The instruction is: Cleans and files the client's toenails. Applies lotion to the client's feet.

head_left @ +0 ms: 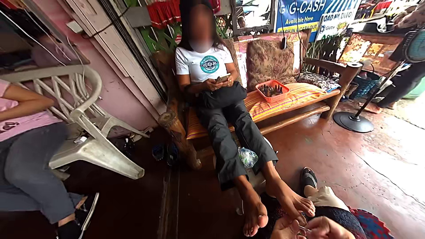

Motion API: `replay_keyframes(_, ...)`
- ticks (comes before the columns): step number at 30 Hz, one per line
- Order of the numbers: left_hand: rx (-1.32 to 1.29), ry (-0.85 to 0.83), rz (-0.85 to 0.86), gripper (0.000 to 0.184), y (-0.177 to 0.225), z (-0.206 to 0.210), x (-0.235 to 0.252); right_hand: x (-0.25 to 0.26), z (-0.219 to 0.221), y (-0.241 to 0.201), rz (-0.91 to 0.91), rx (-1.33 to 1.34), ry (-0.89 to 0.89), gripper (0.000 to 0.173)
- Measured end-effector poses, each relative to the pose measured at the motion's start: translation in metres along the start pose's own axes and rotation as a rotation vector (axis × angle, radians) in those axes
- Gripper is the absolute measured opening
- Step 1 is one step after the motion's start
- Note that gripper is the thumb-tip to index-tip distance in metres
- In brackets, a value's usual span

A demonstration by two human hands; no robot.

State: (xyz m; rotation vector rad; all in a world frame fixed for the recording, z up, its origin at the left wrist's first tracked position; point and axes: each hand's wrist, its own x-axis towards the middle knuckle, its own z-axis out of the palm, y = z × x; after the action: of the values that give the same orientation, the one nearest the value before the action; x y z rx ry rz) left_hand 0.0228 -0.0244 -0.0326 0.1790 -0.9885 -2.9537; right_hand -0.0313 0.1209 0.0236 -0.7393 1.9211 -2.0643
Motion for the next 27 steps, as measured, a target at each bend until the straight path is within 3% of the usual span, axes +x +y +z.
replay_keyframes(2,0.014,0.028,-0.018,0.026,-0.001,0.001,-0.001,0.010,-0.013,0.012,0.220,0.297,0.070,0.026)
replay_keyframes(5,0.003,-0.002,-0.003,0.025,-0.003,-0.003,0.002,0.010,-0.025,0.019,0.182,0.342,0.136,0.028)
replay_keyframes(6,-0.001,-0.003,-0.003,0.024,-0.004,-0.004,0.002,0.006,-0.022,0.018,0.090,0.216,0.144,0.024)
replay_keyframes(9,0.035,0.024,0.006,0.022,-0.007,-0.003,0.003,-0.011,0.003,0.004,-0.217,-0.490,0.093,0.004)
replay_keyframes(11,0.089,0.046,0.026,0.021,-0.004,0.003,0.002,-0.023,0.020,-0.008,-0.331,-0.743,0.024,0.010)
replay_keyframes(14,0.119,0.111,0.028,0.026,0.002,0.014,-0.001,-0.019,0.030,-0.015,-0.390,-0.570,0.045,0.008)
replay_keyframes(17,0.144,0.163,0.038,0.026,0.001,0.014,-0.004,0.016,0.041,-0.005,-0.366,-0.380,0.050,0.003)
replay_keyframes(22,0.269,0.183,0.010,0.021,0.009,0.016,-0.011,0.070,0.047,-0.014,-0.429,-0.472,0.139,0.007)
replay_keyframes(27,0.267,0.306,-0.064,0.024,0.027,0.037,-0.017,0.036,0.053,-0.010,-0.263,-0.194,0.021,0.006)
